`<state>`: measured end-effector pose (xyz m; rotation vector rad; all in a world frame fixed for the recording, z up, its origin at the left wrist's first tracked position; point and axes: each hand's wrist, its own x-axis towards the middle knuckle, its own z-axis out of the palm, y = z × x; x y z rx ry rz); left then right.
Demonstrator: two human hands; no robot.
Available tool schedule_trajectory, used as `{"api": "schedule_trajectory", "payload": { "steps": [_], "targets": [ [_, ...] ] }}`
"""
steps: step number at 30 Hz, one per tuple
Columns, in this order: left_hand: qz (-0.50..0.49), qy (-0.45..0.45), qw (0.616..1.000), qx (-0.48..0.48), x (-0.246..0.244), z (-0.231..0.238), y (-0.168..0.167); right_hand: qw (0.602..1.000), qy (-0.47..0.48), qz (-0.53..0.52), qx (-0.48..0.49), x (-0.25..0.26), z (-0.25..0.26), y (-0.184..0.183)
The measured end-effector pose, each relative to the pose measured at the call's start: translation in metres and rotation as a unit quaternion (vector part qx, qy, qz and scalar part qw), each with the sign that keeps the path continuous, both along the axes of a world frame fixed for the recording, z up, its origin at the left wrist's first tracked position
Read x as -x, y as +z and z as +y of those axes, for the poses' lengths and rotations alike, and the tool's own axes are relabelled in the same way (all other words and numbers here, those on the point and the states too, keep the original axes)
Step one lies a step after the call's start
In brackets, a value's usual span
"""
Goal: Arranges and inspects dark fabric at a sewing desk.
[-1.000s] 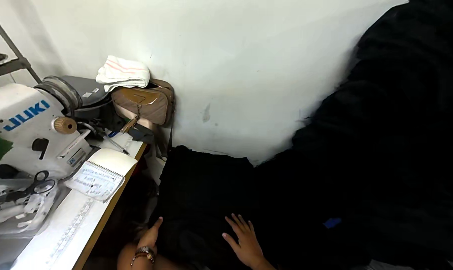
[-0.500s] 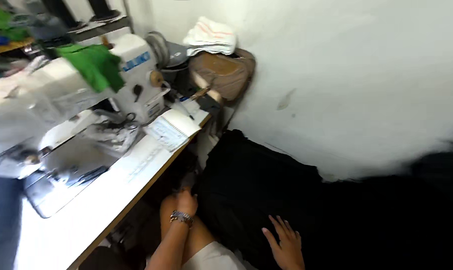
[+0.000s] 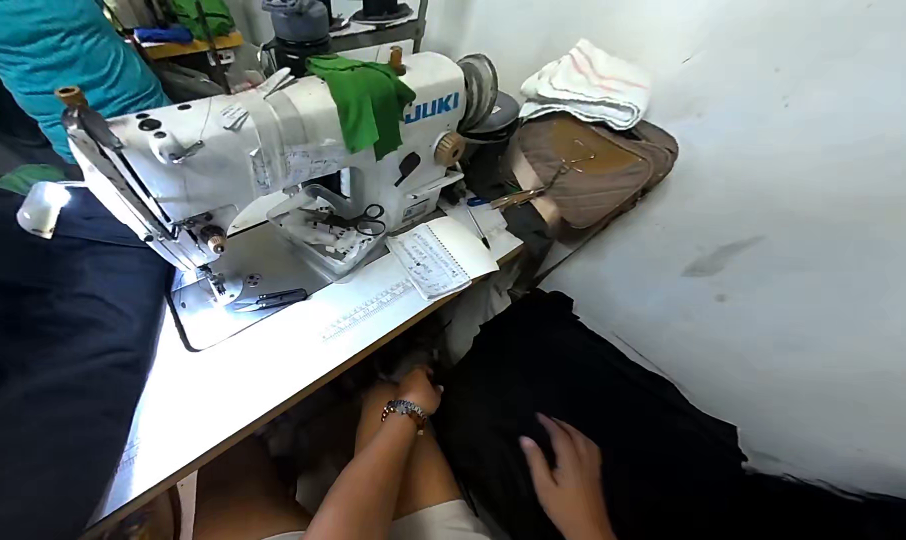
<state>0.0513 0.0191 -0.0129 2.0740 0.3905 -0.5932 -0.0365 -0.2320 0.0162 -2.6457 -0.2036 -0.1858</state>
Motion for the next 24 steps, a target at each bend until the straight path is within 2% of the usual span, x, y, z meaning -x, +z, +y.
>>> {"api": "schedule_trajectory", "payload": {
  "steps": [3, 6, 8, 11, 13, 15, 17, 20, 22, 24],
  "targets": [
    [-0.006, 0.002, 1.000, -0.012, -0.006, 0.000, 0.000, 0.996, 0.083, 0.015, 0.000, -0.036, 0.061, 0.006],
    [-0.037, 0.029, 0.999, 0.009, -0.009, 0.007, 0.003, 0.986, 0.097, 0.134, -0.011, -0.058, 0.100, 0.005],
    [-0.060, 0.058, 0.994, 0.067, -0.013, 0.011, 0.003, 0.981, 0.084, 0.176, -0.015, -0.067, 0.117, 0.000],
    [-0.051, 0.140, 0.956, 0.251, -0.016, 0.010, 0.013, 0.986, 0.082, 0.143, -0.009, -0.078, 0.128, -0.012],
    [-0.067, 0.153, 0.945, 0.280, -0.017, 0.010, 0.019, 0.988, 0.071, 0.122, -0.057, -0.088, 0.128, -0.009],
    [-0.096, 0.092, 0.971, 0.198, -0.015, 0.013, 0.015, 0.981, 0.040, 0.135, -0.132, -0.100, 0.120, 0.005],
    [-0.074, -0.023, 0.994, 0.073, -0.012, 0.016, 0.005, 0.972, -0.001, 0.134, -0.195, -0.110, 0.103, 0.017],
    [0.002, -0.190, 0.980, -0.061, -0.005, 0.017, -0.001, 0.967, -0.035, 0.108, -0.228, -0.117, 0.082, 0.034],
    [-0.006, -0.213, 0.972, -0.098, 0.002, 0.017, -0.001, 0.969, -0.013, 0.095, -0.228, -0.117, 0.071, 0.039],
    [-0.029, -0.183, 0.978, -0.094, 0.003, 0.018, -0.001, 0.975, 0.006, 0.083, -0.208, -0.115, 0.064, 0.042]
  ]
}}
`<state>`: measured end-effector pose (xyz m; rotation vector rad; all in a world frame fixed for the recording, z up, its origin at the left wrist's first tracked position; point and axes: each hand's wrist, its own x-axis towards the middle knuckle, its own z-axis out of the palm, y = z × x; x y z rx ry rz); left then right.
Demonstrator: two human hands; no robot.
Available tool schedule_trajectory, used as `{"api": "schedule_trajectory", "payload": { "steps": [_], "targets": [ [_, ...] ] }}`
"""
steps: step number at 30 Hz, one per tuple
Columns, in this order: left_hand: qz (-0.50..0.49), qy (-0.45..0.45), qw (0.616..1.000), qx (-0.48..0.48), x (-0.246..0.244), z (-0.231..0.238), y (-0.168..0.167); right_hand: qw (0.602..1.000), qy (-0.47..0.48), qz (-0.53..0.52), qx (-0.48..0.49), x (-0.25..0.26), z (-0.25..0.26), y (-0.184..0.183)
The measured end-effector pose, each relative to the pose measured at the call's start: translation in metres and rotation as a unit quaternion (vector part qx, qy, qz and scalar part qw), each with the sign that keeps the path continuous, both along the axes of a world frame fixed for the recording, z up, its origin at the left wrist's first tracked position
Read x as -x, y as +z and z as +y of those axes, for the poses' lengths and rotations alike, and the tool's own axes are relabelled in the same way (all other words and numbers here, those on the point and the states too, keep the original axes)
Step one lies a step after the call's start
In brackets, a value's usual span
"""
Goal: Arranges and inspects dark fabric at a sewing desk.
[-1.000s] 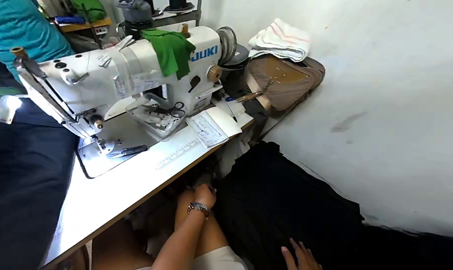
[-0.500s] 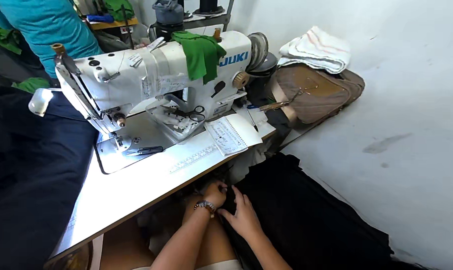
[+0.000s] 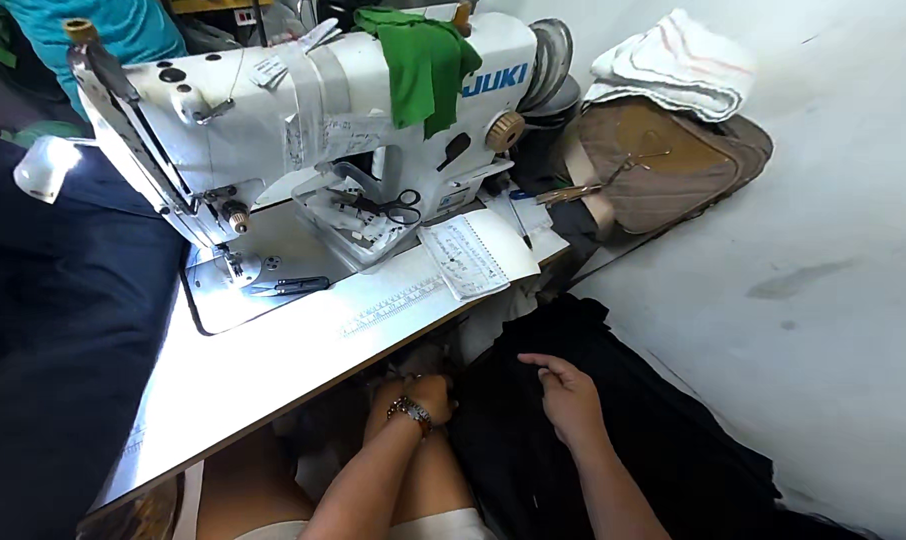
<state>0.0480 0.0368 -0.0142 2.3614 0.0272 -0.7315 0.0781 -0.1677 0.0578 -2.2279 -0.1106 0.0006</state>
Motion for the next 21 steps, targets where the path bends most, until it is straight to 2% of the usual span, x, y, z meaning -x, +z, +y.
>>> {"api": "schedule_trajectory", "payload": {
  "steps": [6, 11, 14, 17, 19, 21],
  "targets": [
    [-0.013, 0.120, 0.987, 0.102, -0.010, 0.009, 0.009, 0.999, 0.036, 0.008, 0.034, 0.010, 0.008, 0.004],
    [-0.017, 0.261, 0.939, 0.224, -0.008, 0.001, 0.047, 0.992, 0.074, 0.027, 0.097, 0.027, 0.043, 0.008],
    [0.005, 0.283, 0.910, 0.302, 0.001, -0.004, 0.063, 0.979, 0.084, 0.048, 0.180, 0.032, 0.060, 0.003],
    [-0.010, 0.278, 0.886, 0.371, -0.001, -0.006, 0.085, 0.982, 0.068, 0.008, 0.177, 0.027, 0.055, 0.000],
    [-0.050, 0.226, 0.924, 0.306, -0.006, -0.003, 0.063, 0.991, 0.029, 0.013, 0.132, 0.020, 0.043, 0.007],
    [-0.053, 0.148, 0.974, 0.162, -0.007, -0.004, 0.025, 0.995, -0.023, 0.035, 0.088, 0.013, 0.029, 0.016]
  ]
}}
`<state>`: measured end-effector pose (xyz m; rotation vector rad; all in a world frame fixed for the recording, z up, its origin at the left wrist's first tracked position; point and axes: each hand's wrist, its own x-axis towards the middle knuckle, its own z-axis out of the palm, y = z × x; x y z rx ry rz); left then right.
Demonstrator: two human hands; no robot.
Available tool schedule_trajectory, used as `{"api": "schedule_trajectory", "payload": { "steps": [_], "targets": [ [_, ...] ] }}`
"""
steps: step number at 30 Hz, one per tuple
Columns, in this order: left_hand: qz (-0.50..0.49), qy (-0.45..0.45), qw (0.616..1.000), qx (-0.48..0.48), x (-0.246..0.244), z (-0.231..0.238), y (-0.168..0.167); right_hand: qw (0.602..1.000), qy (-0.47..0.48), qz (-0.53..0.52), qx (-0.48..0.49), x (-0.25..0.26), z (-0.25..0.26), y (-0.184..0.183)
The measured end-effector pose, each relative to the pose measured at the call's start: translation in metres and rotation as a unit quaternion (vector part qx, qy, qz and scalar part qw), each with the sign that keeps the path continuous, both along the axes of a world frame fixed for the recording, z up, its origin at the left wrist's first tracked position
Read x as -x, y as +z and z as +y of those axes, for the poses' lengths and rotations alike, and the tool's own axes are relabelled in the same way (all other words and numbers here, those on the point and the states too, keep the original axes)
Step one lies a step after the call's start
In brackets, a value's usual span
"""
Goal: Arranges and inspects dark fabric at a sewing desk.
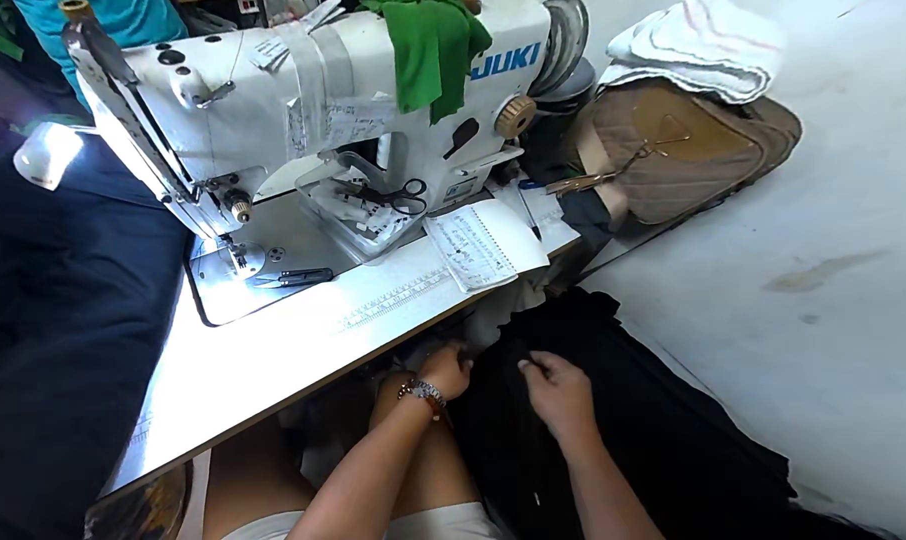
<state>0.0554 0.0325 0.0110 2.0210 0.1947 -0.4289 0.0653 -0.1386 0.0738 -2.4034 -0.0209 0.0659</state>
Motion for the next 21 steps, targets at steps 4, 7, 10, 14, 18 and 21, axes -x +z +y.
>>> {"api": "schedule_trajectory", "payload": {
  "steps": [4, 7, 10, 14, 18, 21],
  "targets": [
    [0.152, -0.152, 0.964, -0.159, -0.004, -0.010, -0.010, 0.997, -0.055, -0.023, -0.042, -0.006, -0.019, 0.008],
    [0.175, -0.144, 0.961, -0.161, -0.008, -0.019, -0.013, 0.995, -0.028, -0.085, -0.036, -0.005, -0.028, 0.005],
    [0.164, -0.126, 0.969, -0.136, -0.012, -0.021, -0.019, 0.991, -0.006, -0.135, -0.004, 0.000, -0.027, 0.013],
    [0.193, -0.155, 0.953, -0.177, -0.021, -0.024, -0.021, 0.981, -0.039, -0.191, 0.016, 0.005, -0.019, 0.016],
    [0.182, -0.137, 0.961, -0.160, -0.023, -0.025, -0.028, 0.988, -0.010, -0.152, 0.009, 0.011, -0.005, 0.001],
    [0.187, -0.125, 0.964, -0.142, -0.023, -0.021, -0.018, 0.993, 0.008, -0.114, -0.017, 0.015, 0.008, -0.013]
  ]
}}
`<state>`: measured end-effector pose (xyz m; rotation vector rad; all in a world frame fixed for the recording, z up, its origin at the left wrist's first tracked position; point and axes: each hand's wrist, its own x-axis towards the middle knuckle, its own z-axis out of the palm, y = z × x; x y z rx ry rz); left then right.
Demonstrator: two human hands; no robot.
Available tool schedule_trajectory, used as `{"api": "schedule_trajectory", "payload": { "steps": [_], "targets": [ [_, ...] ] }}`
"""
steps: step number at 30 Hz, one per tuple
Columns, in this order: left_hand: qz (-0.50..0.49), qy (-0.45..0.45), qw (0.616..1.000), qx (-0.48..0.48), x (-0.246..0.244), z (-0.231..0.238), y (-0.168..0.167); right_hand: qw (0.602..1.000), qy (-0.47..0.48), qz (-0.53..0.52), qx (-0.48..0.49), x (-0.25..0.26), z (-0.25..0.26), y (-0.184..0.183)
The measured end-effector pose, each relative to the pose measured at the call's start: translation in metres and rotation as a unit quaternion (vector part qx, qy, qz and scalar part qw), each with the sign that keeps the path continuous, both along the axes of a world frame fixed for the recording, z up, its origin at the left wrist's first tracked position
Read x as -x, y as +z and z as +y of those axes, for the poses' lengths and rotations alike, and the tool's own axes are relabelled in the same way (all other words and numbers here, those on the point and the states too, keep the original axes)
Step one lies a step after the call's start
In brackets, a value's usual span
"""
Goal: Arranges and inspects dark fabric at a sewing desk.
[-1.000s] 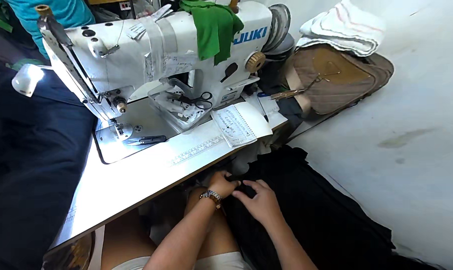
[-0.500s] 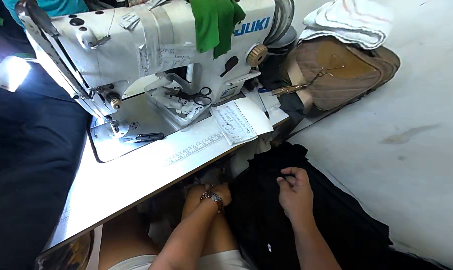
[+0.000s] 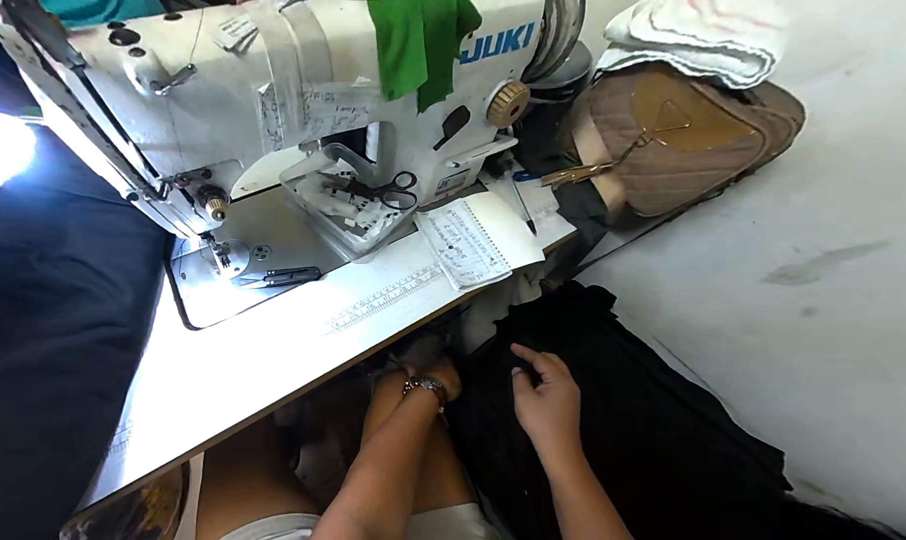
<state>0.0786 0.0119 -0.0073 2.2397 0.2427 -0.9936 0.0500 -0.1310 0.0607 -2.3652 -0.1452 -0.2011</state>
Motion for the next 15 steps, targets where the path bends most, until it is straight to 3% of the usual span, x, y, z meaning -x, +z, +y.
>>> {"api": "schedule_trajectory", "payload": {
  "steps": [3, 7, 10, 15],
  "targets": [
    [-0.021, 0.031, 0.999, 0.032, 0.001, 0.006, -0.003, 1.000, -0.002, 0.006, -0.022, 0.003, 0.008, -0.008],
    [-0.089, 0.177, 0.972, 0.126, 0.004, 0.014, -0.003, 1.000, -0.002, -0.003, -0.021, 0.004, 0.006, -0.016],
    [-0.117, 0.246, 0.945, 0.181, 0.011, 0.023, 0.016, 1.000, -0.007, -0.002, -0.029, 0.005, 0.003, -0.015],
    [-0.171, 0.243, 0.927, 0.231, 0.013, 0.028, 0.006, 0.999, -0.014, -0.013, -0.031, 0.003, 0.002, -0.013]
  ]
}}
